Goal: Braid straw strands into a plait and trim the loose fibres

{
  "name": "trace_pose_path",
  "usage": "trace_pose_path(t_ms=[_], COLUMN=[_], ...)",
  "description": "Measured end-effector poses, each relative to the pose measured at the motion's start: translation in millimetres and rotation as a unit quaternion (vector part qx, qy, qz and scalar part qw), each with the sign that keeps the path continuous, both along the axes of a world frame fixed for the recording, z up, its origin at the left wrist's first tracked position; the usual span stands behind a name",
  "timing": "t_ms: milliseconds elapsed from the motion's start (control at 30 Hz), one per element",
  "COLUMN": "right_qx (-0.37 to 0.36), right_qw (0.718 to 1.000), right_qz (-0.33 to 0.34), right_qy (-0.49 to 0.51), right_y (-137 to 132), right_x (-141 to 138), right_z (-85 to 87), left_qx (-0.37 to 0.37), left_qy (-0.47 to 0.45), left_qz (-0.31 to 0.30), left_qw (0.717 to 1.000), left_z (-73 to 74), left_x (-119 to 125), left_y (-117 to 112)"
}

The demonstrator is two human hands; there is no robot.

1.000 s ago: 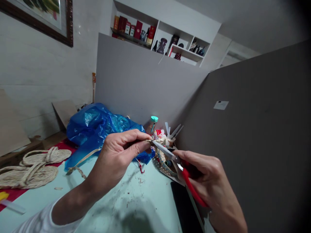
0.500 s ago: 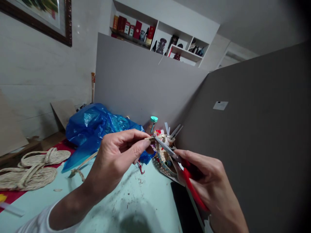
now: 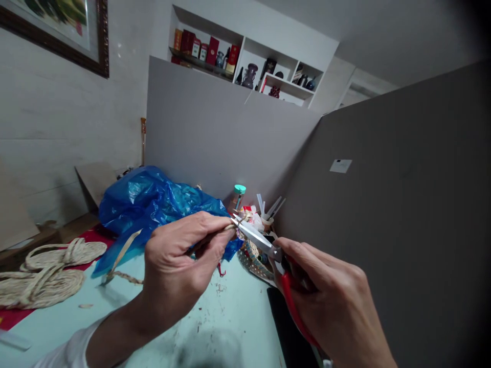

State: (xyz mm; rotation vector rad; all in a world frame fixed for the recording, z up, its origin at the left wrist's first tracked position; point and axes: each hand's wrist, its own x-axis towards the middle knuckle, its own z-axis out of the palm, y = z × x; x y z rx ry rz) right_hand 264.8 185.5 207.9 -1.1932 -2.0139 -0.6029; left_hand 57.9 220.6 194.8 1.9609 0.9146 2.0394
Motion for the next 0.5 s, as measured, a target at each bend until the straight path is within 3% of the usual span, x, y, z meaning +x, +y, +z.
trace_pose_path(t_ms=[200, 500], right_qx=[0.042, 0.009], right_qw=[0.998, 1.0], right_qz=[0.003, 0.001], right_qy=[-0.043, -0.019], right_y=[0.4, 4.4], right_x=[-2.9, -7.9], right_z=[4.4, 1.9], left_qx=[-0.027, -0.079], left_qy=[-0.023, -0.038], left_qz=[-0.025, -0.032], left_qw=[0.999, 0.996], left_z=[-1.9, -2.9], left_x=[2.5, 4.5], left_y=[0.9, 6.8])
